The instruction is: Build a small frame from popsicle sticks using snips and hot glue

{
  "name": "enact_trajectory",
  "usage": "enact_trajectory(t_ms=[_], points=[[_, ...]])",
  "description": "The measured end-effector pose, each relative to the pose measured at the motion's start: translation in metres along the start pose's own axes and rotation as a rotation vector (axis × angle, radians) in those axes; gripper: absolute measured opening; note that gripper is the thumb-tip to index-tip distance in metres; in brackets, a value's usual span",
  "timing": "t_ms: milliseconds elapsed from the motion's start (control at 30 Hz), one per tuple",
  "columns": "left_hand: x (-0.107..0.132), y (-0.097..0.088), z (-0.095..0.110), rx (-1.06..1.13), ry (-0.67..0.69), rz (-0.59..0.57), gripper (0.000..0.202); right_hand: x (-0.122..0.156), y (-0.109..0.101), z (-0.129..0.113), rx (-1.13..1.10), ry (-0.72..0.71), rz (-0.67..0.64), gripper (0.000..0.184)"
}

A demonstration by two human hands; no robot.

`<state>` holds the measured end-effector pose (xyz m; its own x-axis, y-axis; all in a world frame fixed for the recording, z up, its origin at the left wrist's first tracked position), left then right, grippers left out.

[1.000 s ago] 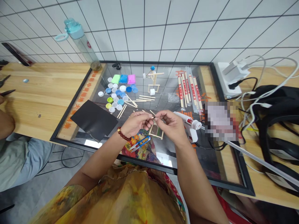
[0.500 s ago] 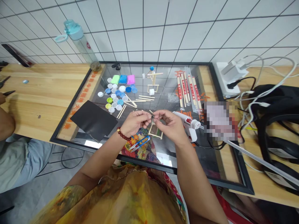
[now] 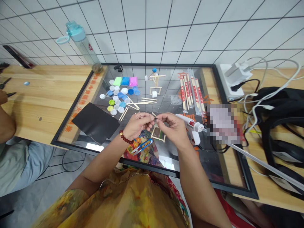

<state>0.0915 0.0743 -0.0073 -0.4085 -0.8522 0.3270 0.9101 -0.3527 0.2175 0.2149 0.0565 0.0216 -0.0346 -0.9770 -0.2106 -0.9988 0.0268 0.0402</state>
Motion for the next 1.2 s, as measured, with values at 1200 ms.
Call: enact_trajectory(t_ms=[1200], points=[[0.002, -0.011, 0.013, 0.104, 0.244, 0.175, 0.029, 0.006, 0.002, -0.009, 0.053, -0.099, 0.139, 0.010]])
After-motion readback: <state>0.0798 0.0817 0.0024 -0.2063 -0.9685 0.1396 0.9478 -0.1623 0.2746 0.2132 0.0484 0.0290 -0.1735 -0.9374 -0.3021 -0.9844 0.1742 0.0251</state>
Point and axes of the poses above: each hand's wrist, its own x-axis away from the middle knuckle, its own y-axis out of the palm, z = x × y, the point moved 10 cm from there along -x, towards the middle knuckle, and after that the axes turned 12 degrees about -x, right-handed, at the moved point
